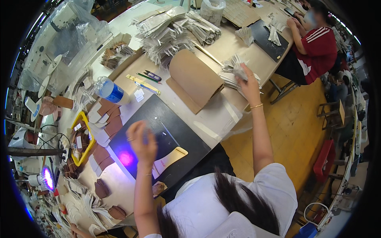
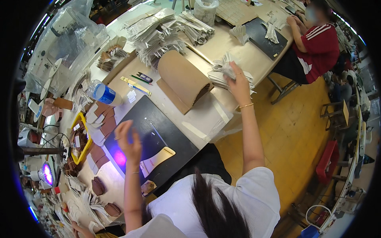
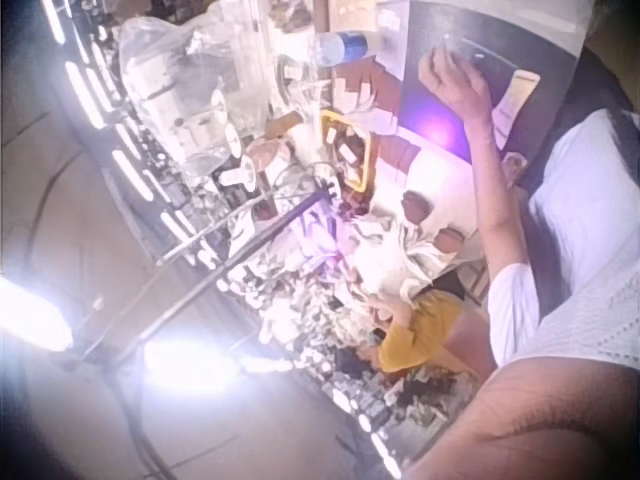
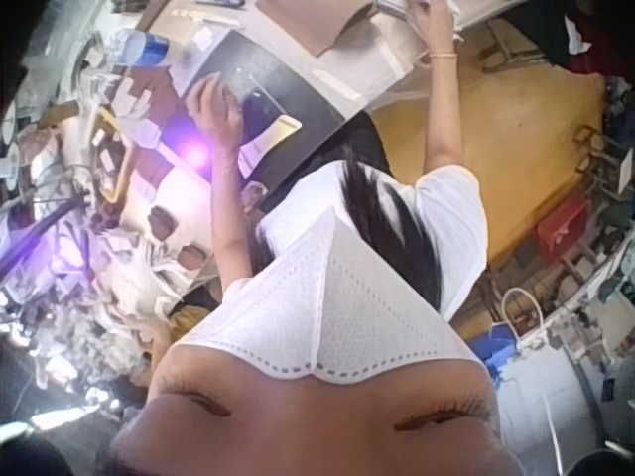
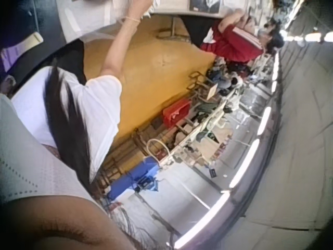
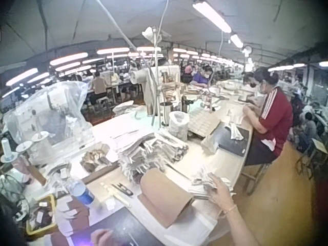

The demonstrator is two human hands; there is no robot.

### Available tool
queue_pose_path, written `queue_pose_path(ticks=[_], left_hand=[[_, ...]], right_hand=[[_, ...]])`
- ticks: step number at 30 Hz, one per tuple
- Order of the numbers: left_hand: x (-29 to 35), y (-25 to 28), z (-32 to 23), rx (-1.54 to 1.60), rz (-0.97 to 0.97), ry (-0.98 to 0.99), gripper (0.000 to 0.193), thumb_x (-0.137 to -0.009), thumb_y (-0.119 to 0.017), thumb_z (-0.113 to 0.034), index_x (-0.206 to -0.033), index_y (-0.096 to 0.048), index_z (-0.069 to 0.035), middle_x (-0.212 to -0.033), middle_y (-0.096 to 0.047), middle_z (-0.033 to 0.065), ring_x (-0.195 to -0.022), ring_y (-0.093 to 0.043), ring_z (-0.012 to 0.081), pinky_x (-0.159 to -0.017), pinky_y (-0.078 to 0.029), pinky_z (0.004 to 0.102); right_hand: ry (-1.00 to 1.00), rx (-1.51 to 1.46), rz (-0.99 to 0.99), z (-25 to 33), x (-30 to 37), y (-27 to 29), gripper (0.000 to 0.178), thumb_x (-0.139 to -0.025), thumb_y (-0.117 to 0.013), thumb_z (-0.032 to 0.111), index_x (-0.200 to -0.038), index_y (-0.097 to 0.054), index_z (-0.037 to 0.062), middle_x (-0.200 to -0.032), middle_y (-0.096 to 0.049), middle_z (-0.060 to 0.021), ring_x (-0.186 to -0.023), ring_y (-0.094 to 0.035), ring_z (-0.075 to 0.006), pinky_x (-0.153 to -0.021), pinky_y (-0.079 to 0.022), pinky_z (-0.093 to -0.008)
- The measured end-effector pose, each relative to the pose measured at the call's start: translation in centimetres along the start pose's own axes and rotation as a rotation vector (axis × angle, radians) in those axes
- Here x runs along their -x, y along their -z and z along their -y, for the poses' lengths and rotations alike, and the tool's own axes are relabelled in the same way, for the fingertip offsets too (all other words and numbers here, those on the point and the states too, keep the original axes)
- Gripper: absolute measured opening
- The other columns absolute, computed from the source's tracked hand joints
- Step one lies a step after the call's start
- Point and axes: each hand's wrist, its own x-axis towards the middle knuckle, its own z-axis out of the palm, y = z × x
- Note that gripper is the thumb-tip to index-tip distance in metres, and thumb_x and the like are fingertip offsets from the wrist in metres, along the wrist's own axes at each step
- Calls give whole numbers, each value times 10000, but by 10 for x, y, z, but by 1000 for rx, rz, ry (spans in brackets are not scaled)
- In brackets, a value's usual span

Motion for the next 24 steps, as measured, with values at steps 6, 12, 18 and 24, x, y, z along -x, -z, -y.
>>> queue_pose_path(ticks=[6,12,18,24], left_hand=[[-51,-114,-122,318,463,-595,537,-774,-697,4,-1300,-615,-71,-1321,-562,198,-1218,-569,362,-1007,-489,456],[-84,-243,-162,-36,405,-571,459,-881,-648,-178,-1290,-586,22,-1384,-540,200,-1337,-486,344,-1124,-378,470],[-112,-289,-155,-211,768,-508,459,-900,-581,-148,-1315,-541,44,-1446,-490,267,-1296,-517,359,-1070,-415,489],[-114,-308,-158,66,478,-350,553,-866,-605,-52,-1385,-447,52,-1443,-467,327,-1088,-621,420,-905,-520,472]], right_hand=[[-449,-686,-188,-39,-3,1,495,-1001,-666,293,-1380,-533,2,-1191,-660,-113,-1035,-636,-150,-834,-560,-282],[-385,-728,-268,-33,-2,-1,489,-984,-692,265,-1362,-537,-3,-1214,-649,-101,-1047,-632,-154,-842,-569,-280],[-357,-763,-227,-20,3,-2,508,-960,-721,222,-1391,-528,37,-1270,-636,-106,-1089,-634,-167,-886,-552,-288],[-195,-442,-208,-34,8,-1,564,-896,-749,153,-1410,-527,85,-1347,-634,-148,-1212,-623,-252,-1020,-494,-358]])
